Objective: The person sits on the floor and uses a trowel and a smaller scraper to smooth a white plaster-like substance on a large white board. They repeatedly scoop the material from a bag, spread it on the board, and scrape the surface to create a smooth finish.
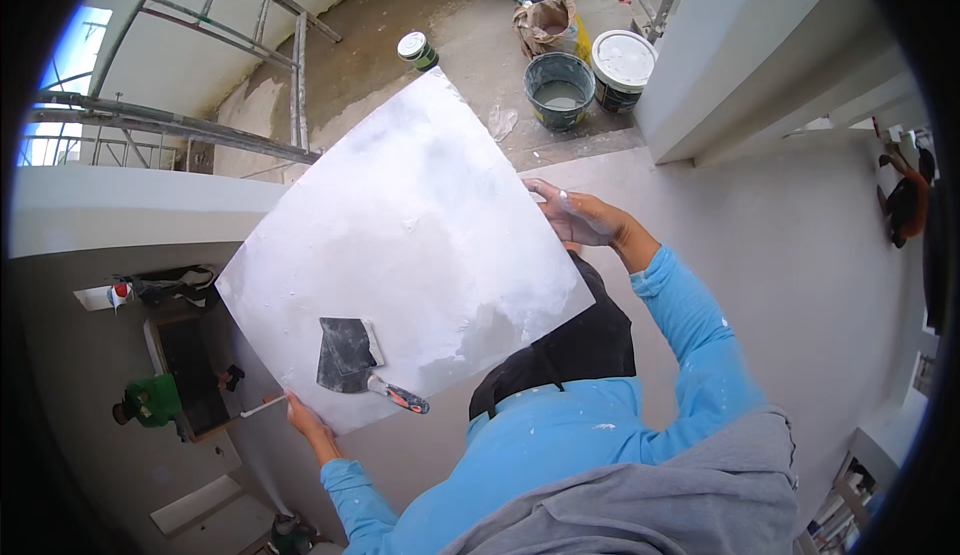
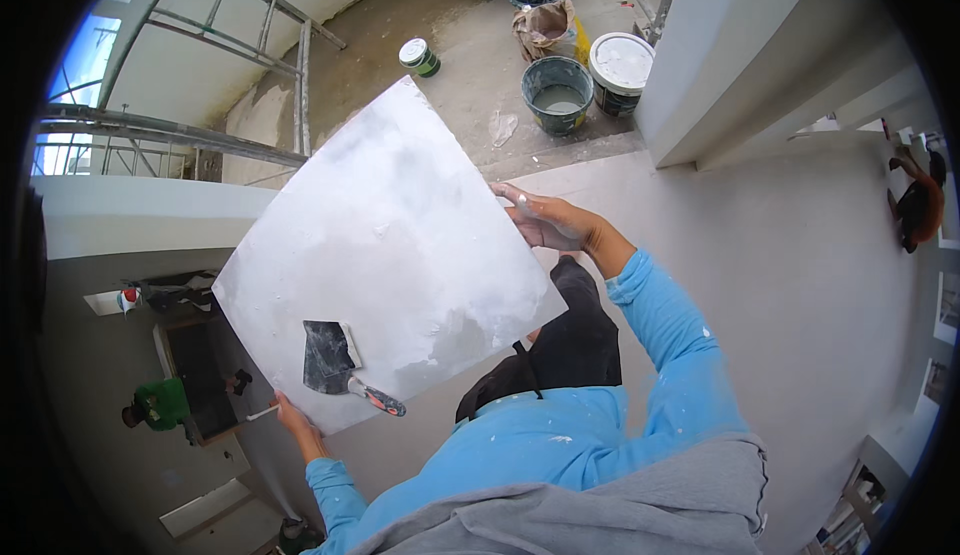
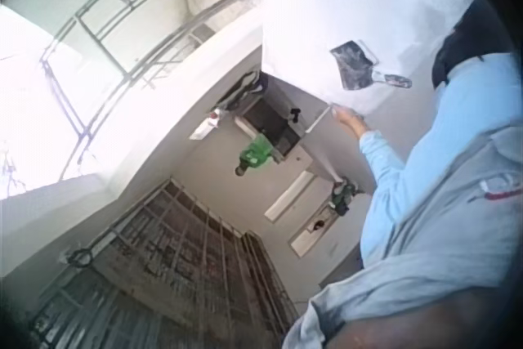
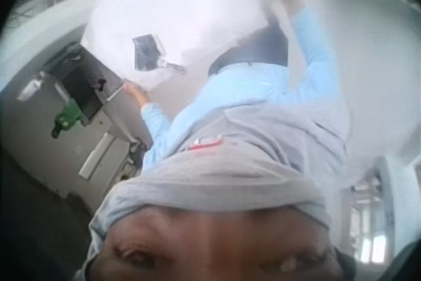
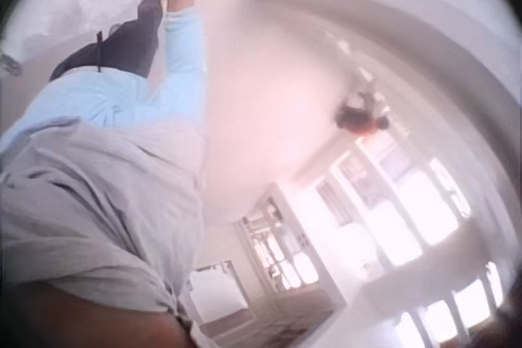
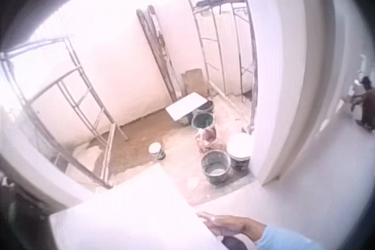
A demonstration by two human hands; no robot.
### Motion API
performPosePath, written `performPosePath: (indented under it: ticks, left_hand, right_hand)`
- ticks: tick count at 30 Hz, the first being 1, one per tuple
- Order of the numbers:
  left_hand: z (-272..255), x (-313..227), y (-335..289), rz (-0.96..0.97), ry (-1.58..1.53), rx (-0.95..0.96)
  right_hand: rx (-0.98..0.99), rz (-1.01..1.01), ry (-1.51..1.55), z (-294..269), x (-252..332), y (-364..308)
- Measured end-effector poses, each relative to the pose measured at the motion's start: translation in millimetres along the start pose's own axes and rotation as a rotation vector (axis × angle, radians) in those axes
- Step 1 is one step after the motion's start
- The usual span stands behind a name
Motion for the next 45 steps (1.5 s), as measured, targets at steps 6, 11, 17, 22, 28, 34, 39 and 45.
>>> performPosePath:
  ticks: [6, 11, 17, 22, 28, 34, 39, 45]
  left_hand:
    - [269, 9, 60, 0.214, 0.299, 0.23]
    - [562, 66, 29, 0.236, 0.343, 0.382]
    - [947, 100, 39, 0.456, 0.892, 0.607]
    - [1216, 99, -51, 0.684, 1.146, 0.947]
    - [1396, 184, -85, 0.789, 1.147, 1.156]
    - [1464, 193, -102, 0.597, 0.926, 1.193]
    - [1357, 151, -204, 0.896, 0.518, 1.14]
    - [1034, 243, -254, 0.608, 0.987, 1.457]
  right_hand:
    - [-0.981, 0.181, -0.372, -190, -54, 43]
    - [-1.577, 0.173, -0.446, -418, -80, 73]
    - [-1.856, -0.073, -0.09, -596, -113, 106]
    - [-2.188, -0.325, 0.456, -664, -190, 114]
    - [-2.276, -0.258, 0.604, -715, -238, 142]
    - [-2.275, -0.144, 0.579, -742, -271, 174]
    - [-1.91, -0.234, 0.489, -726, -282, 189]
    - [-1.013, 1.015, -1.063, -682, -197, 178]
Point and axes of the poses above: each hand's wrist, its own y-axis towards the middle knuckle, its own z-axis out of the palm, x = y × z, the point moved 7 cm from there along y, towards the middle knuckle, and after that the axes turned 8 degrees about -x, right-handed, at the moved point
